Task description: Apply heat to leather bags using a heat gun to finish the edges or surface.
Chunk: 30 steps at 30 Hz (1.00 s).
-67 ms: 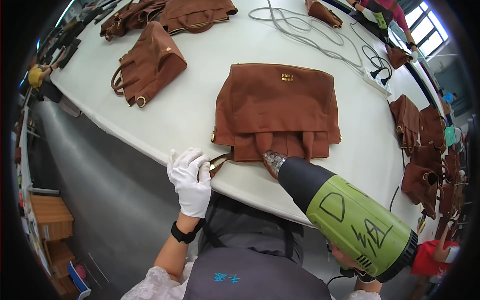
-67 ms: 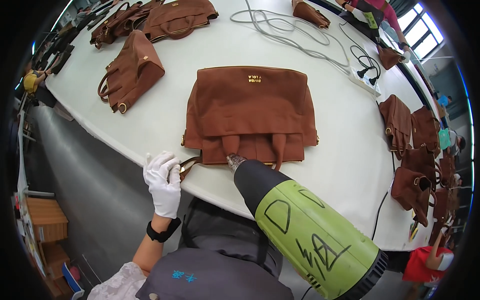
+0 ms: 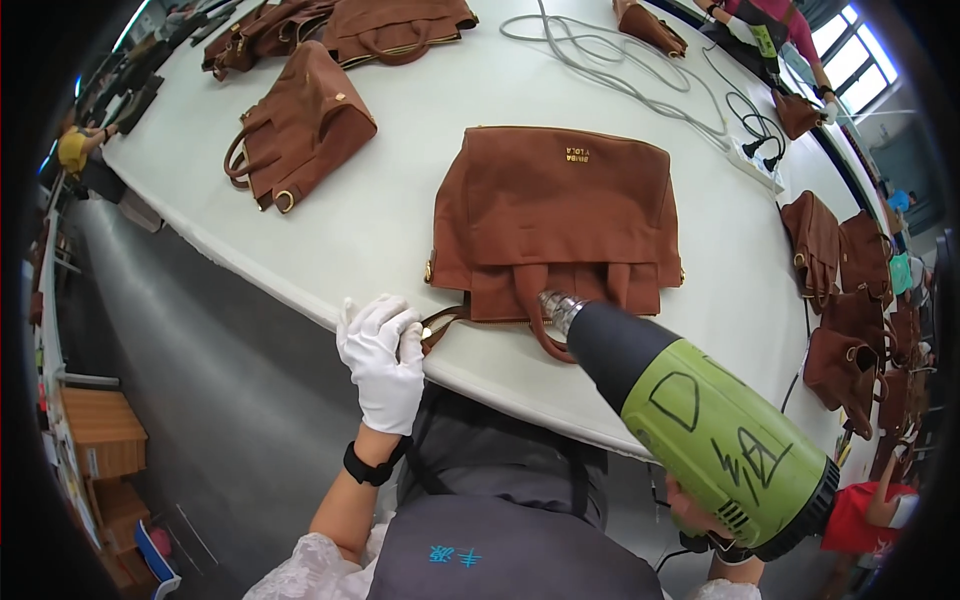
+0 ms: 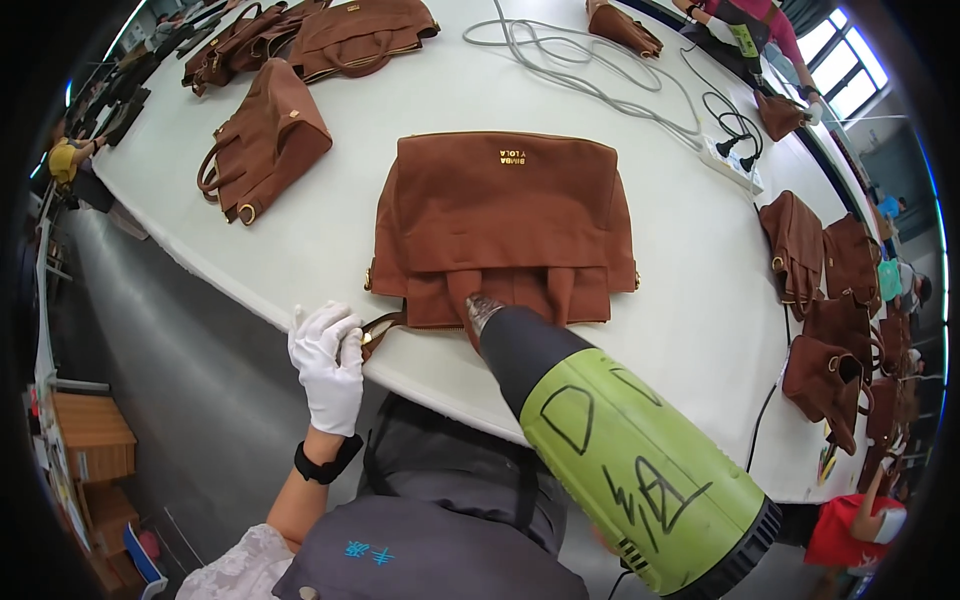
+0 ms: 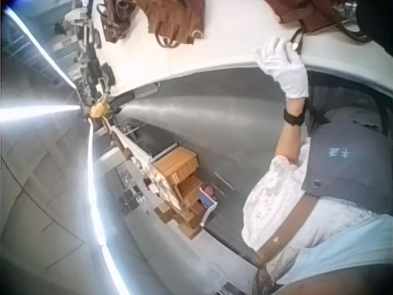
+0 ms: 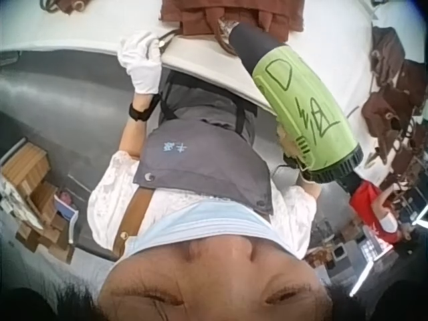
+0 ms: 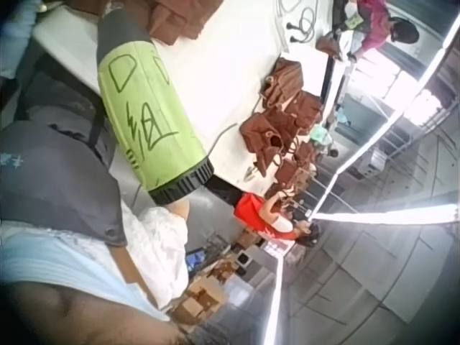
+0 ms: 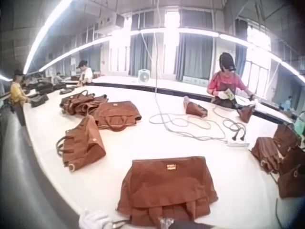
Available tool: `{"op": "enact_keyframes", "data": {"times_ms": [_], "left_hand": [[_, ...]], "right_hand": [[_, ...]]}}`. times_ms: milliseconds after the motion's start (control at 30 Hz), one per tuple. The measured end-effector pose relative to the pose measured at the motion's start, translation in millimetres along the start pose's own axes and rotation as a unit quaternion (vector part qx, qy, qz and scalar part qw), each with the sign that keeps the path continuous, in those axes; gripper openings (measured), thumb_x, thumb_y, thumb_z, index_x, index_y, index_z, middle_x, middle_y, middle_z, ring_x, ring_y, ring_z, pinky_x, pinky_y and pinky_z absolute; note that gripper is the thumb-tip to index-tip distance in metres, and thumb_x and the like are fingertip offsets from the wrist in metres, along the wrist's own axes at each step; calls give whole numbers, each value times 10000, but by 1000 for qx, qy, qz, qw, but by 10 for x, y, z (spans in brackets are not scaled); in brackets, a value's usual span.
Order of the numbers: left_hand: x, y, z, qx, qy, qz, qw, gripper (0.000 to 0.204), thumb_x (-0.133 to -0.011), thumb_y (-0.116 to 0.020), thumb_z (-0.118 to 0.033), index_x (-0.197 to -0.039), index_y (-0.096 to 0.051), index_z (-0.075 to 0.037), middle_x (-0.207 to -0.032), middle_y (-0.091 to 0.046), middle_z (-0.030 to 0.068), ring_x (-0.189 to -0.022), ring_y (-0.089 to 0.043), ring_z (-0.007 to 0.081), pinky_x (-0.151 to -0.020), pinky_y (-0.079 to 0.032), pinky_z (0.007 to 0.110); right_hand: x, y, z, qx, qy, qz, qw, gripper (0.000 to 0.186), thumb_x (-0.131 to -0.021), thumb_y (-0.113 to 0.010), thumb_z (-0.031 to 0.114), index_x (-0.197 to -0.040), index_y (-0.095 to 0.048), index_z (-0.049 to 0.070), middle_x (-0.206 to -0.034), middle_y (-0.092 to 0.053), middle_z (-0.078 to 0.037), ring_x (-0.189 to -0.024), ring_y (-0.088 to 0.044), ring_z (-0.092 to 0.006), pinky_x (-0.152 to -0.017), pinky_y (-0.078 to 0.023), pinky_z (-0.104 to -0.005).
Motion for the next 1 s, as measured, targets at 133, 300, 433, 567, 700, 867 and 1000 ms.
{"op": "enact_keyframes", "data": {"times_ms": [133, 300, 433, 567, 700, 867, 1000], "left_hand": [[1, 22, -31, -2, -3, -5, 1000, 108, -798, -609, -44, -902, -606, -70, -1011, -606, 72, -1042, -541, 238, -1070, -245, 452], [2, 54, -18, -3, 4, -11, 1000, 125, -789, -614, -37, -907, -606, -77, -1002, -613, 67, -1031, -549, 239, -1069, -251, 457], [5, 5, -62, 8, -4, -5, 1000, 159, -775, -623, -19, -921, -600, -77, -1020, -597, 66, -1047, -537, 236, -1065, -269, 458], [22, 108, -213, -14, -11, -42, 999, 229, -743, -640, 20, -945, -584, -73, -1064, -556, 63, -1082, -509, 250, -1046, -310, 453], [20, 88, -633, 24, -95, -35, 995, 280, -703, -652, 42, -943, -596, -91, -1030, -582, 52, -1033, -522, 258, -998, -368, 438], [253, -235, -1116, 180, -188, 147, 954, 342, -605, -647, 18, -924, -631, -105, -997, -614, 24, -755, -558, 211, -677, -422, 327], [338, -389, -1315, 205, -247, 165, 933, 338, -622, -642, -11, -951, -630, -85, -1046, -613, 28, -666, -543, 207, -628, -408, 319]], "right_hand": [[12, -172, 0, 5, -28, -21, 999, 455, -679, -735, 122, -1049, -534, -50, -767, -576, -116, -582, -563, -195, -497, -455, -266], [100, -155, 188, 14, -64, -53, 996, 459, -679, -734, 119, -1053, -531, -53, -772, -575, -118, -582, -563, -196, -496, -455, -266], [110, -429, 259, 18, -88, -95, 991, 462, -679, -733, 117, -1056, -530, -55, -776, -575, -119, -582, -564, -196, -495, -455, -266], [305, -491, 444, 26, -112, -139, 984, 465, -679, -732, 114, -1060, -528, -57, -780, -575, -120, -582, -564, -197, -495, -455, -265], [336, -835, 444, 26, -130, -187, 973, 468, -679, -731, 112, -1063, -526, -59, -784, -574, -121, -582, -565, -197, -494, -455, -265], [-112, -1255, 557, 18, -162, -224, 961, 471, -679, -730, 109, -1067, -523, -62, -789, -574, -123, -582, -565, -198, -494, -455, -265], [137, -1356, 618, 18, -183, -257, 949, 474, -680, -729, 107, -1070, -521, -64, -793, -574, -124, -582, -566, -198, -493, -455, -264]]}}
Point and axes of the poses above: each hand's wrist, its own x-axis away from the middle knuckle, its own y-axis out of the back of the hand, z = x × y, the point moved 6 cm from there along -x, towards the middle knuckle
